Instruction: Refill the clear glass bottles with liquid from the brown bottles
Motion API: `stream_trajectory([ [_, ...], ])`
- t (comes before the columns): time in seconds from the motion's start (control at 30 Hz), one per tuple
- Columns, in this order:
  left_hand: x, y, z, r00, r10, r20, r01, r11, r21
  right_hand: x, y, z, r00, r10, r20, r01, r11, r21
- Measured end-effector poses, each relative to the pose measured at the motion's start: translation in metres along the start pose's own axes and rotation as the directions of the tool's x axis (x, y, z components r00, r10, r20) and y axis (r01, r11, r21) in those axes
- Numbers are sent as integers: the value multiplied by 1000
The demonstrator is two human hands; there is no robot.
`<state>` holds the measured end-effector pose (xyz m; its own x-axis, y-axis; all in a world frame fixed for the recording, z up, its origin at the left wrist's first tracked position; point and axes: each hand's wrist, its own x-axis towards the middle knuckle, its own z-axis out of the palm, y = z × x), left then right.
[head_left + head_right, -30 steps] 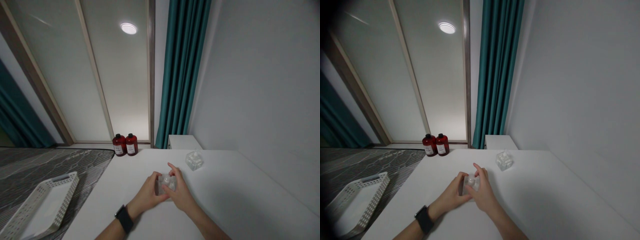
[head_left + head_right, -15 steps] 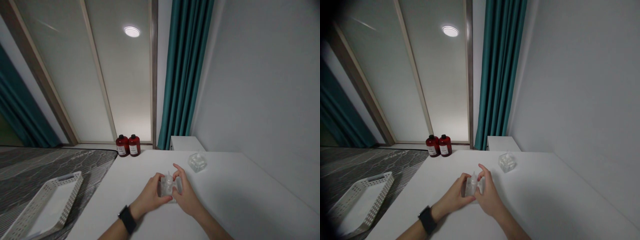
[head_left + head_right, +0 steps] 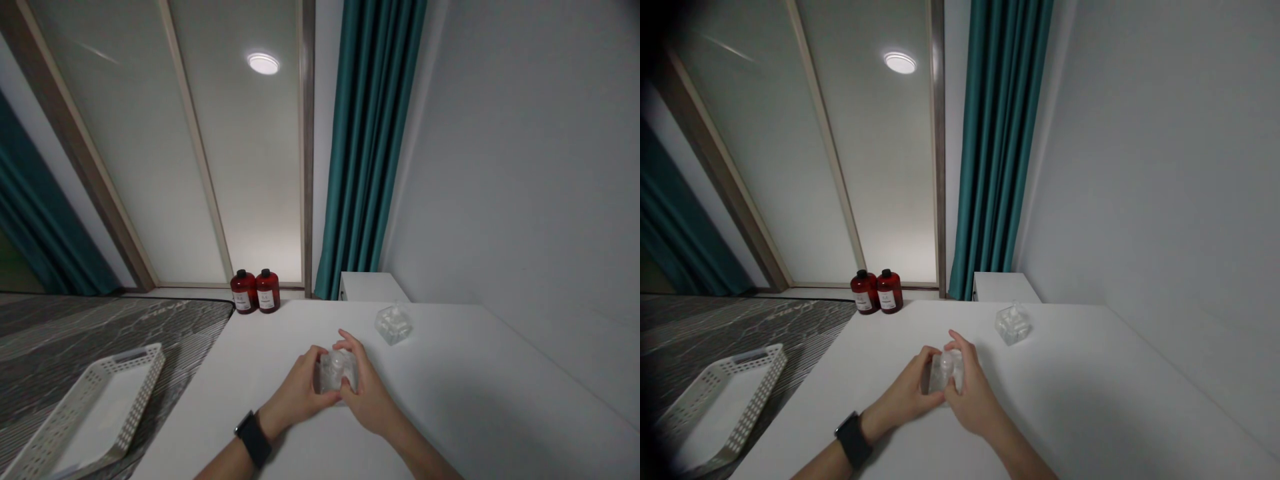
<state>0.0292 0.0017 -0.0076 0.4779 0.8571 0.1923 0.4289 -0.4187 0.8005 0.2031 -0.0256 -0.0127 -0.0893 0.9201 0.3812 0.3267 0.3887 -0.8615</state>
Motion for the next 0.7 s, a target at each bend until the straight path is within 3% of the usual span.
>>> stream_trajectory([
  [0.17,0,3,-1,1000,-22,-3,22,1000,10,1,1,3,996,56,-71,-59,998,-31],
  [0.37,0,6,-3,1000,-5,11,5,1000,0,1,-3,-1,1000,-1,10,1,1000,24],
  [0.53,-1,2,-2,1000,2,13,-2,1000,16,3,-3,2,996,13,-87,-17,999,-45],
  [0.7,-1,-4,-1,1000,-9,19,9,1000,19,5,-1,0,995,12,-100,-13,1000,-4],
])
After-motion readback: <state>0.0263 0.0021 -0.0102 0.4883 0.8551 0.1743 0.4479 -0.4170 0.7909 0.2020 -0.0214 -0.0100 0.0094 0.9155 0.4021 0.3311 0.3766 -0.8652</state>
